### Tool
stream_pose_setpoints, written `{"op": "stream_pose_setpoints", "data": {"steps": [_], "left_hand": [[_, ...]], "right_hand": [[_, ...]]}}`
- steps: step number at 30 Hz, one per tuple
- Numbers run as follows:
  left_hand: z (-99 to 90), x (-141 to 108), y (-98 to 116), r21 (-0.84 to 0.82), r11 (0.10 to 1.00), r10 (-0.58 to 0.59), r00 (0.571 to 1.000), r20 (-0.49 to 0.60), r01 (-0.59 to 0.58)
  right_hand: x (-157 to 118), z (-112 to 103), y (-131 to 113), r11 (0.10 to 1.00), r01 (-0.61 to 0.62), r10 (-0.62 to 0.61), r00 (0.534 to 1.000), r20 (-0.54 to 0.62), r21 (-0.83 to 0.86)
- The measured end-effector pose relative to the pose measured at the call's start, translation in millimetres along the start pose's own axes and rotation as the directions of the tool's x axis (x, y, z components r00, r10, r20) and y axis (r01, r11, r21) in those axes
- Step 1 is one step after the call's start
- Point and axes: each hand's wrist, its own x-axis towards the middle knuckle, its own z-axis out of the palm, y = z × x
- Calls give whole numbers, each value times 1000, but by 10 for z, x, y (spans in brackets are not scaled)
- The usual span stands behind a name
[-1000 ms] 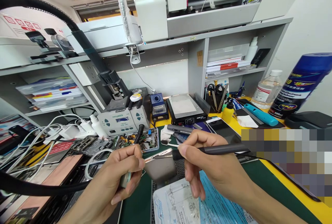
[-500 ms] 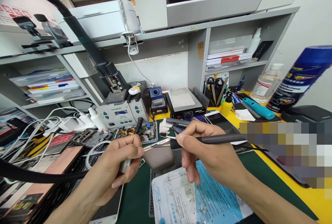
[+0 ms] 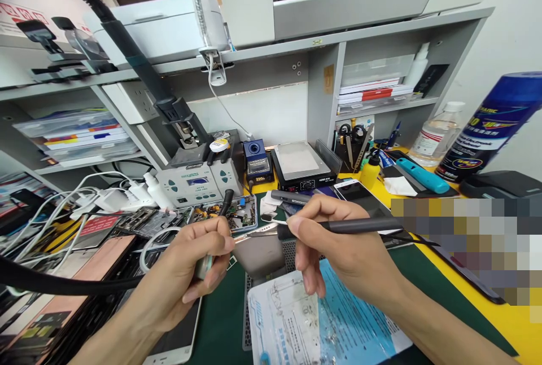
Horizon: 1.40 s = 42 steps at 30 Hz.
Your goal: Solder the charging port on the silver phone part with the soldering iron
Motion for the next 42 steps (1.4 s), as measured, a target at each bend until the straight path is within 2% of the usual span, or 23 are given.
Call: {"op": "stream_pose_setpoints", "data": {"steps": [42], "left_hand": [[-14, 10, -20, 6, 1000, -15, 1000, 3, 15]], "right_hand": [[4, -29, 42, 1000, 6, -6, 1000, 12, -22]]}}
